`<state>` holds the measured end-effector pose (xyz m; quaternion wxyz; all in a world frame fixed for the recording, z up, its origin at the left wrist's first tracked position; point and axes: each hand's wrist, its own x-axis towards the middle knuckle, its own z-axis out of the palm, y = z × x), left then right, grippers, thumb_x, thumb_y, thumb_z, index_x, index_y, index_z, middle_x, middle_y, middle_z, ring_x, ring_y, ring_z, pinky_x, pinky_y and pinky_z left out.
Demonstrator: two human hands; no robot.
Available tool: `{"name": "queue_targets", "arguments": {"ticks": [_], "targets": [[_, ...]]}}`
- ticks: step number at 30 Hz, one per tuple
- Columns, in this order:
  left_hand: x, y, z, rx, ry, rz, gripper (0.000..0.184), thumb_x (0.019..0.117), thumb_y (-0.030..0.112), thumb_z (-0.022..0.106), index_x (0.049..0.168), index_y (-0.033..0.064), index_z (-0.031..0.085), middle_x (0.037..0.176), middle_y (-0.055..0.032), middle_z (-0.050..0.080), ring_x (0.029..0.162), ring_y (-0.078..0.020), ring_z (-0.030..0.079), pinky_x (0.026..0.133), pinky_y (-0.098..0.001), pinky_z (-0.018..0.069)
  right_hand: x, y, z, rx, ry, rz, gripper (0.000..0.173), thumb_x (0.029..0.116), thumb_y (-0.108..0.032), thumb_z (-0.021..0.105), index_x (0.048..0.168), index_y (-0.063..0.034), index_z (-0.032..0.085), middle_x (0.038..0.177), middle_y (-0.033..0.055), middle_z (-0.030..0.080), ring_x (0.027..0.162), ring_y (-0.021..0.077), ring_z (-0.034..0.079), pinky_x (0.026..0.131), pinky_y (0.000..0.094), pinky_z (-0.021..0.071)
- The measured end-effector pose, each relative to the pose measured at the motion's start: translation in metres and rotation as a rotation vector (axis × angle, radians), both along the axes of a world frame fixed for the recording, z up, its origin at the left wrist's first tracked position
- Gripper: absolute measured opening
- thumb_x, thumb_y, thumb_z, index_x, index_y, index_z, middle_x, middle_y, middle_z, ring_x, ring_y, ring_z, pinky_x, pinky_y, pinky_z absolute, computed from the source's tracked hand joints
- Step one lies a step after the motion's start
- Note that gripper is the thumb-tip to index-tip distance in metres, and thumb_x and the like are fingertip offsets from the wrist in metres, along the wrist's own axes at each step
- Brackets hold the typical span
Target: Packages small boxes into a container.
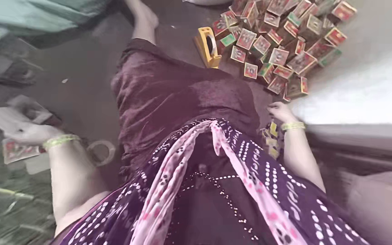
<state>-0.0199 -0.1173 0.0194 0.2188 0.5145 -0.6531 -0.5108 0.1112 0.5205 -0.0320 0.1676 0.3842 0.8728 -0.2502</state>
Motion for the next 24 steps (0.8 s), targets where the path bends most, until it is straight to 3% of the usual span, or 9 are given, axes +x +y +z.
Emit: {"name": "queue_targets", "arguments": {"ticks": [3, 6, 9, 11, 15, 18, 20, 22, 24], "targets": [[-0.004, -0.025, -0.056, -0.145, 0.247, -0.182, 0.048, 0.1101, 0.012, 0.031, 0.152, -0.0096, 0.028, 0.144, -0.0207, 0.049, 0.124, -0.0136, 0.056, 0.106, -0.0247, 0.0427, 0.03, 0.009, -0.033, 0.196, -0.401, 0.141, 0.037, 0.0936, -0.022, 0.069, 0.125, -0.0024, 0.068, 0.127, 0.0287, 0.064, 0.121, 0.0465, 0.06, 0.1, 0.068, 0.045], [-0.003, 0.003, -0.045, -0.043, 0.607, -0.346, 0.044, 0.1094, 0.012, 0.035, 0.149, -0.0067, 0.033, 0.137, -0.0128, 0.055, 0.12, -0.0116, 0.059, 0.105, -0.0286, 0.0475, 0.053, 0.002, -0.043, 0.29, -0.474, 0.077, 0.041, 0.1002, -0.028, 0.06, 0.129, 0.0004, 0.064, 0.133, 0.0279, 0.062, 0.126, 0.0441, 0.059, 0.102, 0.0635, 0.0471], [-0.005, 0.053, -0.027, 0.22, 0.851, -0.761, 0.029, 0.1064, 0.018, 0.037, 0.13, 0.0072, 0.049, 0.119, -0.0032, 0.065, 0.111, -0.0169, 0.065, 0.1, -0.0421, 0.0538, 0.055, -0.002, -0.048, 0.35, -0.386, -0.06, 0.05, 0.1007, -0.027, 0.06, 0.14, 0.0028, 0.054, 0.137, 0.029, 0.059, 0.126, 0.0447, 0.059, 0.102, 0.0619, 0.0482], [0.001, 0.094, -0.019, 0.437, 0.762, -1.017, 0.033, 0.1054, 0.027, 0.044, 0.132, 0.0103, 0.055, 0.118, -0.0036, 0.068, 0.109, -0.0192, 0.067, 0.097, -0.0451, 0.0556, 0.055, -0.002, -0.051, 0.393, -0.374, -0.102, 0.054, 0.099, -0.025, 0.06, 0.144, 0.0024, 0.048, 0.134, 0.028, 0.061, 0.123, 0.0439, 0.062, 0.1, 0.0604, 0.0505], [0.027, 0.183, -0.017, 0.728, 0.242, -1.265, 0.039, 0.108, 0.035, 0.045, 0.136, 0.0099, 0.055, 0.113, -0.0087, 0.07, 0.098, -0.0192, 0.07, 0.086, -0.0424, 0.0602, 0.047, -0.01, -0.046, 0.436, -0.372, -0.065, 0.052, 0.097, -0.023, 0.061, 0.14, 0.0045, 0.051, 0.131, 0.0279, 0.063, 0.122, 0.0437, 0.063, 0.098, 0.0603, 0.0512], [0.036, 0.22, -0.047, 0.858, 0.045, -1.517, 0.062, 0.1065, 0.062, 0.028, 0.134, 0.0134, 0.057, 0.108, -0.0086, 0.067, 0.093, -0.0197, 0.066, 0.081, -0.0418, 0.0569, 0.038, -0.012, -0.037, 0.408, -0.196, -0.037, 0.043, 0.1035, -0.019, 0.051, 0.14, 0.004, 0.054, 0.134, 0.0304, 0.061, 0.126, 0.0457, 0.059, 0.103, 0.0618, 0.047], [0.037, 0.229, -0.055, 0.851, 0.06, -1.714, 0.065, 0.1064, 0.061, 0.021, 0.141, 0.0141, 0.049, 0.109, -0.0067, 0.068, 0.095, -0.0153, 0.067, 0.083, -0.0371, 0.0579, 0.026, -0.014, -0.032, 0.266, 0.117, -0.076, 0.04, 0.1029, -0.019, 0.054, 0.137, 0.0007, 0.059, 0.133, 0.0271, 0.062, 0.126, 0.0403, 0.06, 0.108, 0.0574, 0.045], [0.036, 0.233, -0.058, 0.732, 0.082, -1.856, 0.069, 0.0991, 0.04, 0.06, 0.153, 0.0116, 0.027, 0.118, -0.0101, 0.066, 0.1, -0.0144, 0.068, 0.087, -0.0362, 0.0584, 0.014, -0.029, -0.022, 0.064, 0.473, -0.09, 0.046, 0.1003, -0.021, 0.063, 0.141, -0.0004, 0.055, 0.129, 0.0228, 0.064, 0.116, 0.031, 0.065, 0.102, 0.0482, 0.0521], [0.034, 0.241, -0.063, 0.537, 0.101, -1.86, 0.1, 0.0724, 0.026, 0.093, 0.15, 0.0097, 0.032, 0.116, -0.0097, 0.07, 0.102, -0.0142, 0.071, 0.093, -0.0367, 0.0604, 0.0, -0.062, 0.004, -0.104, 0.798, -0.003, 0.053, 0.0931, -0.024, 0.075, 0.138, -0.0042, 0.054, 0.116, 0.0128, 0.07, 0.1, 0.0194, 0.072, 0.09, 0.0392, 0.0606]]}}
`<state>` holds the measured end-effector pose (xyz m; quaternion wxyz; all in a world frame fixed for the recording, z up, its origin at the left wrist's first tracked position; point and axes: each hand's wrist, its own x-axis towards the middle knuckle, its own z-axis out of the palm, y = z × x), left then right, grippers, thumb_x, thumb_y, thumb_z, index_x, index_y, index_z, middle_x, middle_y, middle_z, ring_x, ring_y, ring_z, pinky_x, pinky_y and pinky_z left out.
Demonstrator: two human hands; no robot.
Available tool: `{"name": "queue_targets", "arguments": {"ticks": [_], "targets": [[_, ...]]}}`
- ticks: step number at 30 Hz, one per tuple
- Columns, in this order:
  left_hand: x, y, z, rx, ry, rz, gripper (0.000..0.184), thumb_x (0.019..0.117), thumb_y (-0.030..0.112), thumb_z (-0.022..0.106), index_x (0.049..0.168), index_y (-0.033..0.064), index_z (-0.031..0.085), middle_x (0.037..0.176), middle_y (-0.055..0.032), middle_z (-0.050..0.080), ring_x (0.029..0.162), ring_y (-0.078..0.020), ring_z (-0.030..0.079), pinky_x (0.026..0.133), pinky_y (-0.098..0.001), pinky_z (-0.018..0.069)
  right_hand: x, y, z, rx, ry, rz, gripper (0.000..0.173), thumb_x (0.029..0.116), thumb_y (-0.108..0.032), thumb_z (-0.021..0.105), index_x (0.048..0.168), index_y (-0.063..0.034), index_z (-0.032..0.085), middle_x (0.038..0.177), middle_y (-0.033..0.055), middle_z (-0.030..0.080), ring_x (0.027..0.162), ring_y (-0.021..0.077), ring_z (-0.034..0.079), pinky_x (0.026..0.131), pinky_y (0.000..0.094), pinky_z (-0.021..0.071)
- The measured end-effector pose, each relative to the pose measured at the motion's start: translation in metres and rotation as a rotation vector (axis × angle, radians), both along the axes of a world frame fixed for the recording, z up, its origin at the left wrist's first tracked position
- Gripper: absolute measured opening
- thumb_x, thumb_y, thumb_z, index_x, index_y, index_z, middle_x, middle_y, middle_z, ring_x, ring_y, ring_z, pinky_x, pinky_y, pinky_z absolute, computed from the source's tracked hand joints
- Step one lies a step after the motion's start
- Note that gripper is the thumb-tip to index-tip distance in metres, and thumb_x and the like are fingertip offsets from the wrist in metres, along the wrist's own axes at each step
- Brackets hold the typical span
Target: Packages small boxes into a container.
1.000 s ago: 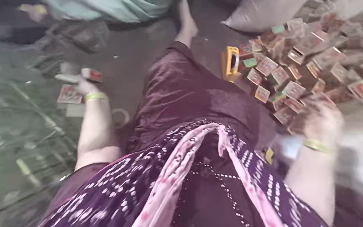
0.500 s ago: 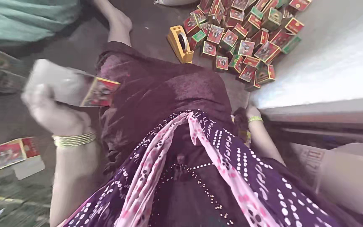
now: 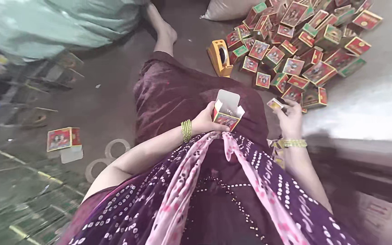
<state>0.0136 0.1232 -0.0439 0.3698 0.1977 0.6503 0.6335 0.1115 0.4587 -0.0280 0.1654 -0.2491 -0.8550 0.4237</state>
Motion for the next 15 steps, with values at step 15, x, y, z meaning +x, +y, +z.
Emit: {"name": "queue_targets", "arguments": {"ticks": [15], "targets": [[-0.013, -0.024, -0.021, 0.046, 0.295, -0.016, 0.082, 0.0737, 0.019, 0.09, 0.141, 0.0004, 0.047, 0.117, -0.0079, 0.07, 0.107, -0.0083, 0.068, 0.098, -0.0321, 0.0564, -0.052, -0.161, 0.058, 0.639, 0.391, 1.164, 0.022, 0.0995, -0.001, 0.057, 0.111, -0.0076, 0.075, 0.111, 0.0129, 0.072, 0.111, 0.0272, 0.067, 0.099, 0.0439, 0.0553]]}}
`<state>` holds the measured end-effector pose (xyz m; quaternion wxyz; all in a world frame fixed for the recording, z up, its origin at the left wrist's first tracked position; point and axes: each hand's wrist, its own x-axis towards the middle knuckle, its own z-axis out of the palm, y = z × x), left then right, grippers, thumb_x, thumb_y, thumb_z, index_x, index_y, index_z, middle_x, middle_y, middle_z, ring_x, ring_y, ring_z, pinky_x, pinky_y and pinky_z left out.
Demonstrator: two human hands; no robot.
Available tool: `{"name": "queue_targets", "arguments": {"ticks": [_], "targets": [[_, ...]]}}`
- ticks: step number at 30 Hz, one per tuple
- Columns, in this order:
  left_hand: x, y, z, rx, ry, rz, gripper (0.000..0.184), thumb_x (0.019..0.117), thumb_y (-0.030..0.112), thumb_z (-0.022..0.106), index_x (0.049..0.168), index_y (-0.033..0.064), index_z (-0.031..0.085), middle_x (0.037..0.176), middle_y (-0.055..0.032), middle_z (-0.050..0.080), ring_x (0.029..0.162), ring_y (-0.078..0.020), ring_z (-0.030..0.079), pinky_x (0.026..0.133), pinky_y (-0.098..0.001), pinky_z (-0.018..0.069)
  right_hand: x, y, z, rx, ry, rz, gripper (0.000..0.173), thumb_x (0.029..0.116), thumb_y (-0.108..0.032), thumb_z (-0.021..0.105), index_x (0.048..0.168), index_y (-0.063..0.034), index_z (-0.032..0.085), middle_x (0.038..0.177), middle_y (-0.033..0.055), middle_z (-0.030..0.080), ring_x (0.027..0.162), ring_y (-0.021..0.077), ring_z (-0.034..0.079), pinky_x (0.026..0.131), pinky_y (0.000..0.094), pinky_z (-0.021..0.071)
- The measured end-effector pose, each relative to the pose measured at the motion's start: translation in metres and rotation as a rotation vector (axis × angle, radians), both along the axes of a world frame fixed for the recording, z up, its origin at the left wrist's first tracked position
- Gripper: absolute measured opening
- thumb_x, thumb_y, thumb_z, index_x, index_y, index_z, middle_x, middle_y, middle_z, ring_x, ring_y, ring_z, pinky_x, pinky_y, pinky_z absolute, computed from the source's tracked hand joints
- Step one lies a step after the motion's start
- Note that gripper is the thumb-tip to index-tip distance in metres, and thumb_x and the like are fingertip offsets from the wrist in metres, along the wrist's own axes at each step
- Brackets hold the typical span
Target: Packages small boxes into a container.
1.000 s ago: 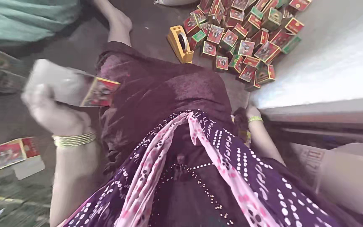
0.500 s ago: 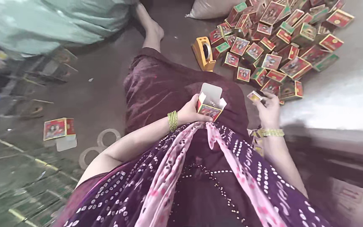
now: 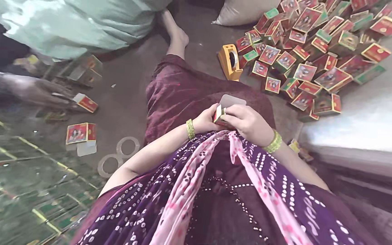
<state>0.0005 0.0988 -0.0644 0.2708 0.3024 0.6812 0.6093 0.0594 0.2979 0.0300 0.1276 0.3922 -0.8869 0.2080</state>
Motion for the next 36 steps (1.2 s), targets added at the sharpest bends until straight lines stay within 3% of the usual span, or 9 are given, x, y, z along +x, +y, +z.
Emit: {"name": "queue_targets", "arguments": {"ticks": [4, 9, 15, 19, 22, 24, 28, 32, 36], "targets": [[0.0, 0.0, -0.007, -0.047, 0.059, -0.034, 0.082, 0.0772, 0.02, 0.086, 0.142, -0.0041, 0.043, 0.114, -0.0107, 0.07, 0.105, -0.0079, 0.067, 0.097, -0.0302, 0.0554, 0.004, -0.004, -0.015, 0.055, -0.07, 0.059, 0.028, 0.0985, -0.003, 0.053, 0.119, -0.0045, 0.073, 0.116, 0.0143, 0.074, 0.119, 0.0298, 0.067, 0.107, 0.0461, 0.0514], [0.002, 0.0, -0.012, -0.006, 0.015, -0.044, 0.077, 0.0778, 0.013, 0.084, 0.141, -0.0039, 0.043, 0.109, -0.0082, 0.071, 0.098, -0.0055, 0.069, 0.091, -0.0271, 0.0576, 0.005, -0.005, -0.021, 0.04, -0.084, 0.035, 0.02, 0.1017, -0.013, 0.051, 0.107, -0.0015, 0.067, 0.111, 0.0165, 0.072, 0.114, 0.0302, 0.068, 0.105, 0.0471, 0.0516], [0.005, 0.002, -0.014, -0.029, -0.035, -0.03, 0.079, 0.0781, 0.016, 0.083, 0.142, -0.0022, 0.04, 0.107, -0.0057, 0.071, 0.096, -0.0042, 0.069, 0.09, -0.0271, 0.058, -0.002, -0.006, -0.018, 0.125, -0.126, 0.066, 0.016, 0.0994, -0.011, 0.052, 0.102, -0.0059, 0.067, 0.097, 0.0074, 0.072, 0.108, 0.024, 0.067, 0.105, 0.0453, 0.0487], [0.005, 0.004, -0.016, -0.017, -0.098, -0.028, 0.088, 0.0755, 0.015, 0.084, 0.146, -0.0029, 0.035, 0.113, -0.0076, 0.07, 0.102, -0.0063, 0.069, 0.095, -0.0291, 0.0575, -0.007, -0.004, -0.022, 0.106, -0.184, 0.038, 0.016, 0.0976, -0.013, 0.055, 0.104, -0.0068, 0.069, 0.102, 0.0068, 0.072, 0.11, 0.0225, 0.067, 0.106, 0.045, 0.048], [0.007, 0.007, -0.01, 0.049, -0.015, 0.044, 0.093, 0.0769, 0.019, 0.085, 0.147, -0.0043, 0.029, 0.124, -0.0132, 0.066, 0.112, -0.0122, 0.067, 0.101, -0.0346, 0.0558, -0.005, 0.005, -0.024, -0.165, -0.242, -0.085, 0.023, 0.0951, -0.022, 0.068, 0.112, -0.0057, 0.067, 0.119, 0.0114, 0.069, 0.122, 0.0253, 0.062, 0.108, 0.0483, 0.0471], [0.007, 0.006, -0.002, 0.142, 0.037, 0.153, 0.098, 0.0815, 0.022, 0.083, 0.149, -0.0035, 0.018, 0.129, -0.0158, 0.062, 0.116, -0.0159, 0.066, 0.101, -0.0379, 0.0562, -0.004, 0.01, -0.028, -0.591, -0.275, -0.212, 0.038, 0.0897, -0.019, 0.078, 0.119, -0.0037, 0.059, 0.122, 0.0118, 0.064, 0.121, 0.0232, 0.059, 0.106, 0.0453, 0.0502], [0.011, 0.004, -0.004, 0.348, 0.093, 0.255, 0.094, 0.0859, 0.018, 0.081, 0.151, 0.0047, 0.014, 0.128, -0.015, 0.059, 0.112, -0.0224, 0.067, 0.096, -0.0443, 0.0598, 0.0, 0.008, -0.031, -1.307, -0.794, -0.539, 0.029, 0.1054, -0.019, 0.049, 0.134, -0.0133, 0.046, 0.116, 0.0032, 0.064, 0.098, 0.0135, 0.064, 0.086, 0.0333, 0.0555], [0.012, 0.0, 0.003, 0.381, 0.061, 0.246, 0.07, 0.081, 0.008, 0.083, 0.138, 0.0045, 0.042, 0.113, -0.0109, 0.07, 0.098, -0.0212, 0.073, 0.088, -0.0431, 0.063, 0.0, 0.0, -0.037, -1.398, -1.25, -0.465, 0.033, 0.1067, -0.021, 0.05, 0.136, -0.0057, 0.046, 0.11, 0.0135, 0.068, 0.099, 0.0222, 0.07, 0.089, 0.0409, 0.0591], [0.01, -0.005, 0.0, 0.349, 0.103, 0.203, 0.053, 0.0785, 0.009, 0.085, 0.121, 0.0045, 0.054, 0.105, -0.0081, 0.071, 0.093, -0.0174, 0.072, 0.083, -0.0399, 0.0632, -0.006, -0.003, -0.043, -1.292, -1.27, -0.401, 0.039, 0.0954, -0.007, 0.058, 0.133, -0.0053, 0.051, 0.108, 0.0129, 0.07, 0.096, 0.0201, 0.07, 0.087, 0.0383, 0.0596]]}}
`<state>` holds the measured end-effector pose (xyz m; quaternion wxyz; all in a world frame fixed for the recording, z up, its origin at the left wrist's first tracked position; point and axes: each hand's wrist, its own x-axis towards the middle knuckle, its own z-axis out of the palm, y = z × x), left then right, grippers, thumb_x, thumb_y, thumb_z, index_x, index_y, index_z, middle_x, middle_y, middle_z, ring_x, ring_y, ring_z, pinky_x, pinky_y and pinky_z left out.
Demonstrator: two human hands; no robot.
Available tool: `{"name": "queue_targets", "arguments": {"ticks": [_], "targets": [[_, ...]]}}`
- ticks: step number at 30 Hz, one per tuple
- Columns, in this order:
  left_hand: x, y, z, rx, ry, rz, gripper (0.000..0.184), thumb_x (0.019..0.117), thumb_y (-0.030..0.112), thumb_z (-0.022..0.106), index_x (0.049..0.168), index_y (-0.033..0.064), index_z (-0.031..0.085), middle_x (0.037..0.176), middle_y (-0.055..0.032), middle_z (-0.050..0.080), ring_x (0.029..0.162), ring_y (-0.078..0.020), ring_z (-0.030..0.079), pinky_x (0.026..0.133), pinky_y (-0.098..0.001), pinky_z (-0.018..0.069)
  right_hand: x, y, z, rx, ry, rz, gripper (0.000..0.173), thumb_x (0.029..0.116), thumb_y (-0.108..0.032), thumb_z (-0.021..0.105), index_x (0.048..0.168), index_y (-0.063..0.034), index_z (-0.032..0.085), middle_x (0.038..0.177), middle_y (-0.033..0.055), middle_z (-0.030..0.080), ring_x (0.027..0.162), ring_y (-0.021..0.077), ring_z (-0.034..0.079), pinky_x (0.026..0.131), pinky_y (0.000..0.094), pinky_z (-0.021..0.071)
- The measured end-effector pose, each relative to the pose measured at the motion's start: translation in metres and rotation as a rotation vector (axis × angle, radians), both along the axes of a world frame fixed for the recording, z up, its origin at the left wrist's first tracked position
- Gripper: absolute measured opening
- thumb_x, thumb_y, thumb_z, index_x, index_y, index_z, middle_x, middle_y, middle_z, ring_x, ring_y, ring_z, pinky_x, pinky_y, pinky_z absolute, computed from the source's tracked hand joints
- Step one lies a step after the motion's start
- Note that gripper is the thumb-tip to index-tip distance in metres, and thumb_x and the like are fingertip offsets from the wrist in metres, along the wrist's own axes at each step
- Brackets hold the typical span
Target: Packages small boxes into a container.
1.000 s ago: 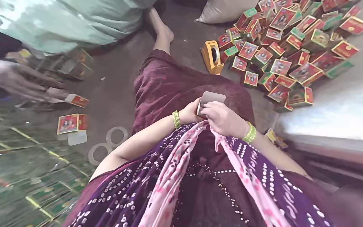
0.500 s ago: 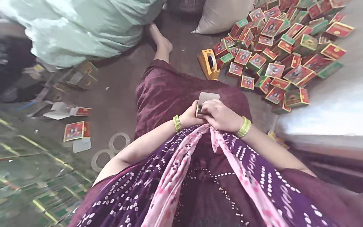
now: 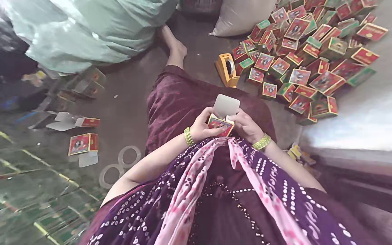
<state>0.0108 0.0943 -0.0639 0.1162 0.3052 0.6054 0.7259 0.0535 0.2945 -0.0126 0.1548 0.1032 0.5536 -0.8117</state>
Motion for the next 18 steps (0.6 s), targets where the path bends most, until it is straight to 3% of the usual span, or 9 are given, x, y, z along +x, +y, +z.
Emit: {"name": "queue_targets", "arguments": {"ticks": [3, 6, 8, 9, 10, 12, 14, 16, 18], "targets": [[-0.002, 0.0, -0.001, -0.054, 0.006, -0.061, 0.05, 0.0791, 0.014, 0.086, 0.117, 0.0028, 0.055, 0.105, -0.0094, 0.07, 0.094, -0.017, 0.071, 0.084, -0.0393, 0.0625, 0.0, -0.005, 0.002, 0.178, 0.035, -0.038, 0.045, 0.0835, 0.001, 0.061, 0.128, -0.0041, 0.056, 0.104, 0.0119, 0.072, 0.093, 0.0195, 0.071, 0.083, 0.0378, 0.0612], [-0.004, 0.0, 0.002, -0.074, -0.067, -0.046, 0.061, 0.0779, 0.014, 0.087, 0.125, 0.001, 0.051, 0.105, -0.0102, 0.071, 0.094, -0.0173, 0.072, 0.085, -0.0391, 0.0629, -0.001, -0.002, 0.004, 0.366, 0.327, -0.125, 0.042, 0.082, 0.005, 0.068, 0.123, -0.0027, 0.062, 0.107, 0.0079, 0.072, 0.095, 0.0161, 0.071, 0.083, 0.0342, 0.0621], [-0.006, 0.001, 0.003, -0.035, -0.106, -0.015, 0.076, 0.0744, 0.011, 0.088, 0.133, 0.0032, 0.04, 0.109, -0.0098, 0.069, 0.097, -0.0179, 0.072, 0.087, -0.0396, 0.0625, -0.001, 0.006, 0.006, 0.438, 0.547, -0.091, 0.018, 0.09, -0.007, 0.067, 0.107, -0.0049, 0.073, 0.111, 0.0058, 0.07, 0.102, 0.0159, 0.067, 0.086, 0.034, 0.0588], [-0.007, 0.001, 0.001, -0.009, -0.113, -0.007, 0.083, 0.0726, 0.009, 0.089, 0.135, 0.0048, 0.034, 0.111, -0.0108, 0.068, 0.099, -0.0198, 0.072, 0.088, -0.0412, 0.0624, -0.001, 0.009, 0.009, 0.461, 0.606, -0.045, 0.015, 0.0938, -0.014, 0.065, 0.099, -0.0067, 0.077, 0.115, 0.0065, 0.071, 0.108, 0.018, 0.067, 0.09, 0.0357, 0.058], [-0.008, 0.002, -0.001, 0.002, -0.11, 0.001, 0.087, 0.0708, 0.008, 0.089, 0.136, 0.0053, 0.031, 0.11, -0.0106, 0.068, 0.099, -0.0198, 0.072, 0.087, -0.0416, 0.0624, -0.001, 0.009, 0.013, 0.477, 0.643, -0.006, 0.015, 0.0948, -0.017, 0.068, 0.09, -0.007, 0.078, 0.114, 0.008, 0.072, 0.109, 0.0199, 0.068, 0.092, 0.0368, 0.0592], [-0.008, 0.002, -0.003, 0.021, -0.1, -0.01, 0.089, 0.0688, 0.008, 0.089, 0.136, 0.0056, 0.031, 0.108, -0.0091, 0.068, 0.097, -0.0185, 0.071, 0.086, -0.0407, 0.0622, -0.001, 0.004, 0.019, 0.547, 0.702, 0.026, 0.014, 0.0889, -0.013, 0.079, 0.079, -0.0044, 0.075, 0.108, 0.0101, 0.074, 0.103, 0.0192, 0.071, 0.087, 0.0341, 0.0616], [-0.007, 0.001, -0.003, 0.04, -0.09, -0.032, 0.087, 0.069, 0.008, 0.089, 0.135, 0.0057, 0.033, 0.107, -0.0087, 0.068, 0.096, -0.018, 0.072, 0.085, -0.0401, 0.0625, -0.001, -0.001, 0.024, 0.653, 0.697, 0.036, 0.013, 0.0838, -0.012, 0.084, 0.091, -0.0032, 0.078, 0.106, 0.0083, 0.076, 0.096, 0.0156, 0.073, 0.083, 0.0312, 0.0632], [-0.007, 0.001, -0.005, 0.049, -0.074, -0.05, 0.085, 0.0698, 0.007, 0.089, 0.135, 0.0061, 0.035, 0.107, -0.0096, 0.069, 0.096, -0.0193, 0.072, 0.085, -0.0411, 0.0629, -0.001, -0.002, 0.027, 0.787, 0.724, 0.079, 0.025, 0.0865, -0.017, 0.083, 0.108, -0.0055, 0.079, 0.107, 0.0048, 0.076, 0.099, 0.0126, 0.072, 0.087, 0.0309, 0.0626], [-0.007, 0.0, -0.005, 0.037, -0.056, -0.059, 0.082, 0.0706, 0.008, 0.089, 0.135, 0.0053, 0.038, 0.106, -0.0086, 0.069, 0.096, -0.0181, 0.072, 0.085, -0.0403, 0.0626, -0.001, -0.001, 0.029, 0.886, 0.807, 0.123, 0.021, 0.0916, -0.017, 0.077, 0.11, -0.0073, 0.079, 0.107, 0.0028, 0.077, 0.103, 0.0112, 0.071, 0.094, 0.032, 0.0596]]}}
